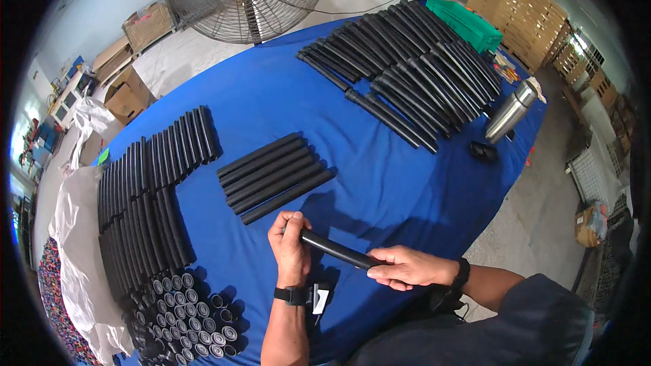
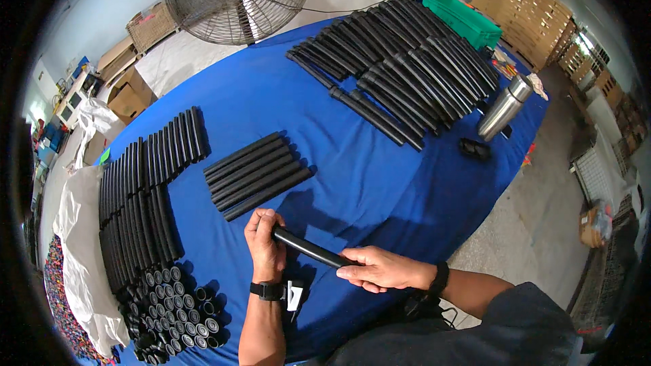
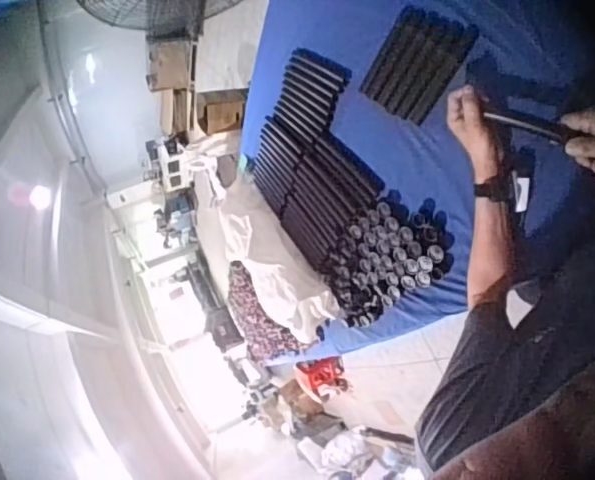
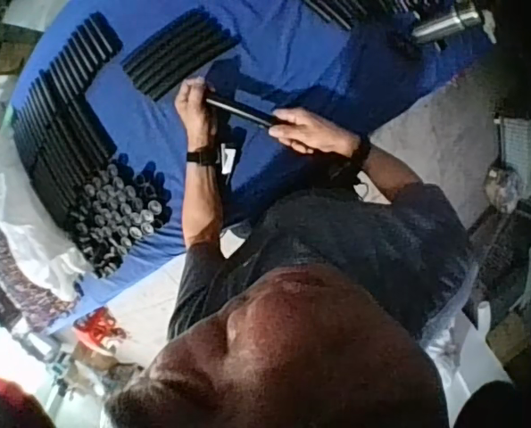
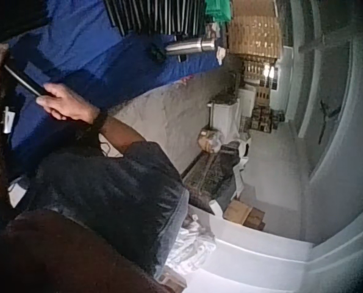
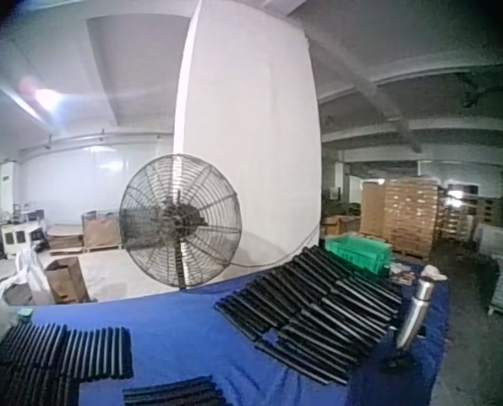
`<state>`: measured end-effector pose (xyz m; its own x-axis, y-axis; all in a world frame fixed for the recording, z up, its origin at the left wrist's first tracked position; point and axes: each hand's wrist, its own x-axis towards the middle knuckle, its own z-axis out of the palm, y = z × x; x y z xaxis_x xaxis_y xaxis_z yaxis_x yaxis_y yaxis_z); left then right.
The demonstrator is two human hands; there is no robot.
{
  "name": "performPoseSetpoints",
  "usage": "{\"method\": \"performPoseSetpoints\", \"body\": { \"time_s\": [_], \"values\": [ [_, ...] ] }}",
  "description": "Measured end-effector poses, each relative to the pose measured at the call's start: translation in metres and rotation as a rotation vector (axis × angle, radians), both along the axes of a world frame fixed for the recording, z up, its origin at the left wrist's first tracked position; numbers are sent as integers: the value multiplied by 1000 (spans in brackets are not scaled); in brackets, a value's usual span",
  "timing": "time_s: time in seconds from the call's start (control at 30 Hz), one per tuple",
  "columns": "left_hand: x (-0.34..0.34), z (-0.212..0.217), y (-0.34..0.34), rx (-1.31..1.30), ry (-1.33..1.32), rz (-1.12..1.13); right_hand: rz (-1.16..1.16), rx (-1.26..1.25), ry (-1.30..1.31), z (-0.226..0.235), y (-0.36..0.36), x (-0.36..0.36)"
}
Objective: The person repeatedly picks up a black cylindrical pipe and a small black cap from a blue-covered table, inserts the cap into one end of the pipe, and places the assembled unit on a growing pile. The person handles the items one at a time throughout the clip.
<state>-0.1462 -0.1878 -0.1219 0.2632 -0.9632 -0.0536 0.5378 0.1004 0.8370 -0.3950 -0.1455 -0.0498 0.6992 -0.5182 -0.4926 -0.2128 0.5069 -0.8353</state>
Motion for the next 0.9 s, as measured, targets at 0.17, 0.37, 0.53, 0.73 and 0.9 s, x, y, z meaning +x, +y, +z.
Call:
{"method": "performPoseSetpoints", "body": {
  "time_s": [0.17,0.37,0.53,0.73,0.9],
  "values": [
    [1,2,1,42,33,0,20,-46,9,-4,-1,-1],
    [1,1,2,5,35,9,8,31,-6,-7,-2,-2],
    [0,3,1,-73,117,-8,-15,513,-314,-3,-9,-13],
    [3,2,0,53,-82,-56,-11,-1029,183,-14,-5,-9],
    [-1,4,5,-92,21,-81,-33,383,-156,11,-7,-15]
  ]
}}
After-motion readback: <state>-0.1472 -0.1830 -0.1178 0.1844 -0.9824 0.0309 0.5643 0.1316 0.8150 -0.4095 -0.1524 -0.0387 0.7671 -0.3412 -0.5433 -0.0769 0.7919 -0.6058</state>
